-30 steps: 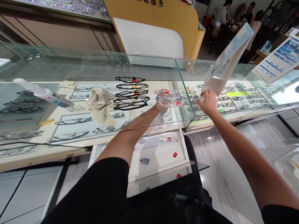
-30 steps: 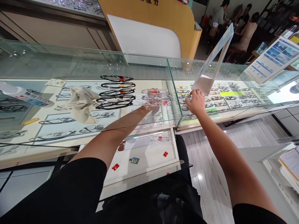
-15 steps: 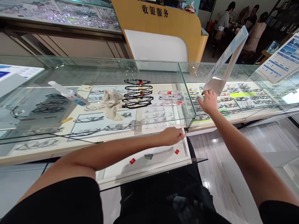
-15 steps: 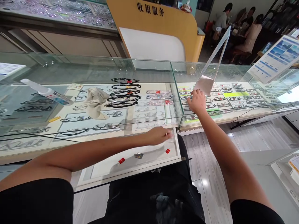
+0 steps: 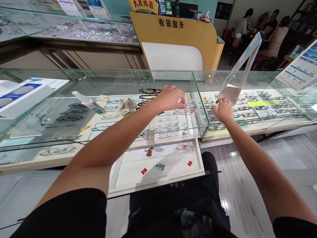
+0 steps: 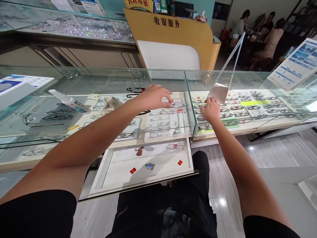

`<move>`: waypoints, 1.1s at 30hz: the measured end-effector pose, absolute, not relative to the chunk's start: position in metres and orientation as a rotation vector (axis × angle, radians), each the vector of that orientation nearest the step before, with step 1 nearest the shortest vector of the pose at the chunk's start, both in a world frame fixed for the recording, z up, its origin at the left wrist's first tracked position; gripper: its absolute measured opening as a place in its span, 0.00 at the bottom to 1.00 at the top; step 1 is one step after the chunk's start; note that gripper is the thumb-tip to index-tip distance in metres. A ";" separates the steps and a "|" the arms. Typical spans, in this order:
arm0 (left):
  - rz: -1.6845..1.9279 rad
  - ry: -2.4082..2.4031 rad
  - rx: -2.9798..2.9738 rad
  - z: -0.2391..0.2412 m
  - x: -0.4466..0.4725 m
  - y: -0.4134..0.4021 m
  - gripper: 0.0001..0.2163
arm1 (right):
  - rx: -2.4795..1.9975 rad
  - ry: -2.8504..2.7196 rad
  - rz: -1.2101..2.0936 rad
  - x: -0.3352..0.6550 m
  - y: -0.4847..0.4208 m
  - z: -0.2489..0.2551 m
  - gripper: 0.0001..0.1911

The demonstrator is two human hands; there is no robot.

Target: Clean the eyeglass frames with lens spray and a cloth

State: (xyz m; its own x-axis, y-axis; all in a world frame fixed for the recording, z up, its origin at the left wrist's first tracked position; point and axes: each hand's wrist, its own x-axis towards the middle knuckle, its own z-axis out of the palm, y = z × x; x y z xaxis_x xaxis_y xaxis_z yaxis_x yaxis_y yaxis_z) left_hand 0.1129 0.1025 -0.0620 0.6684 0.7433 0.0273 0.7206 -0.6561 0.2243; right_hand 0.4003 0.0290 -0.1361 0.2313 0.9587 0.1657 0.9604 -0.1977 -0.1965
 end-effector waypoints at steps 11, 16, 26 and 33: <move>-0.261 1.324 2.590 -0.073 0.138 0.144 0.11 | -2.197 -1.787 -0.085 0.405 0.034 -0.146 0.22; -0.350 1.330 2.594 -0.066 0.150 0.139 0.11 | -2.218 -1.786 -0.041 0.403 0.033 -0.142 0.22; 0.069 1.300 2.578 -0.032 0.130 0.111 0.16 | -2.224 -1.787 -0.008 0.399 0.030 -0.136 0.23; -0.165 0.560 2.193 -0.031 0.116 0.001 0.16 | -2.208 -1.776 -0.052 0.402 0.033 -0.141 0.22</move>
State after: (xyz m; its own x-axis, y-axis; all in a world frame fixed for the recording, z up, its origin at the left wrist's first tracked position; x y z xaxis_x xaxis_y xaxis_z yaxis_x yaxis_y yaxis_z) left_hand 0.1159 0.0015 -0.0309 0.8911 0.3365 -0.3044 0.4478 -0.5429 0.7104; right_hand 0.4025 0.0332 -0.1413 0.2324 0.9480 0.2172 0.9591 -0.1862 -0.2133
